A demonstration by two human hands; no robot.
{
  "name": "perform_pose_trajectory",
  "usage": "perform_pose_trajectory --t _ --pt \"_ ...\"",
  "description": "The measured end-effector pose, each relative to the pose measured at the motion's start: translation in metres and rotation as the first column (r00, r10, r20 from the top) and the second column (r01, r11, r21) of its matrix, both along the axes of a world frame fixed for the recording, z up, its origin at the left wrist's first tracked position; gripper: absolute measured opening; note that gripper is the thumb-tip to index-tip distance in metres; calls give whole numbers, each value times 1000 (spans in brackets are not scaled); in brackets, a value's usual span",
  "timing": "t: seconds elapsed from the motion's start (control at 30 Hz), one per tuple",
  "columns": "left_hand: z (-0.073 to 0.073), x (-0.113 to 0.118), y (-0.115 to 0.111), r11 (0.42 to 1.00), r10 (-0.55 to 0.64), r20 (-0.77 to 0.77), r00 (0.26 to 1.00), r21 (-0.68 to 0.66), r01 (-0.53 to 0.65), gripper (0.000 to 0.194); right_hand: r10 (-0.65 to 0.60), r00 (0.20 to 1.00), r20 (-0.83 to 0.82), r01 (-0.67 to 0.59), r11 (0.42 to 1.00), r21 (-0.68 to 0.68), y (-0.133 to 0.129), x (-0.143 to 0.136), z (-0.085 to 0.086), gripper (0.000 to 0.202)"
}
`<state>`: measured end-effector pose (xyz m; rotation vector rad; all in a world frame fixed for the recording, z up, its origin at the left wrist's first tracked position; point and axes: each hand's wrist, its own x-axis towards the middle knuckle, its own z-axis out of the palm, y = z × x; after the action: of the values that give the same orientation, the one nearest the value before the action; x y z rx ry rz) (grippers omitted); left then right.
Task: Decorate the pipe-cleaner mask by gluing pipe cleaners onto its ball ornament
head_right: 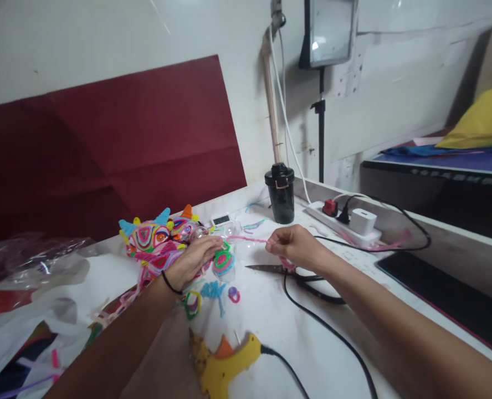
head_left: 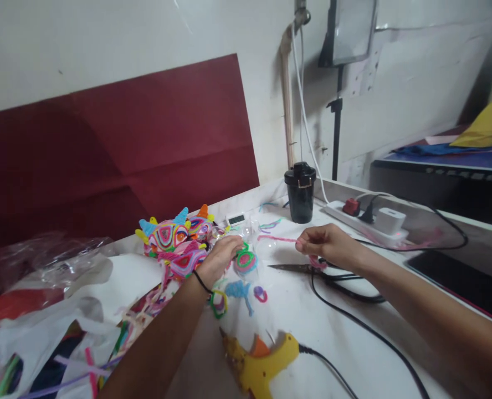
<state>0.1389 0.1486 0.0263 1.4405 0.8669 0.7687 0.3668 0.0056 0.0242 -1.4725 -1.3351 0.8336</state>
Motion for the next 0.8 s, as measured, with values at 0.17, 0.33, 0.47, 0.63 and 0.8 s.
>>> perform_pose_trajectory --t 0.17,0.33,0.47,0.63,0.8 --pt "35 -12 -19 981 37 51 998 187 -46 27 17 999 41 -18 1000 16 -1 -7 5 37" --pt "52 -17 -49 904 -39 -80 996 423 69 26 64 994 88 -68 997 43 0 -22 13 36" --pt "48 -23 -62 795 5 -236 972 590 139 20 77 989 128 -88 993 82 -2 -31 17 34" --pt "31 -31 -63 871 -10 -213 977 479 113 18 36 974 226 -67 989 130 -7 -40 18 28" --pt "15 -29 -65 967 -101 -163 981 217 136 27 -7 937 350 -69 976 205 -8 -51 19 19"
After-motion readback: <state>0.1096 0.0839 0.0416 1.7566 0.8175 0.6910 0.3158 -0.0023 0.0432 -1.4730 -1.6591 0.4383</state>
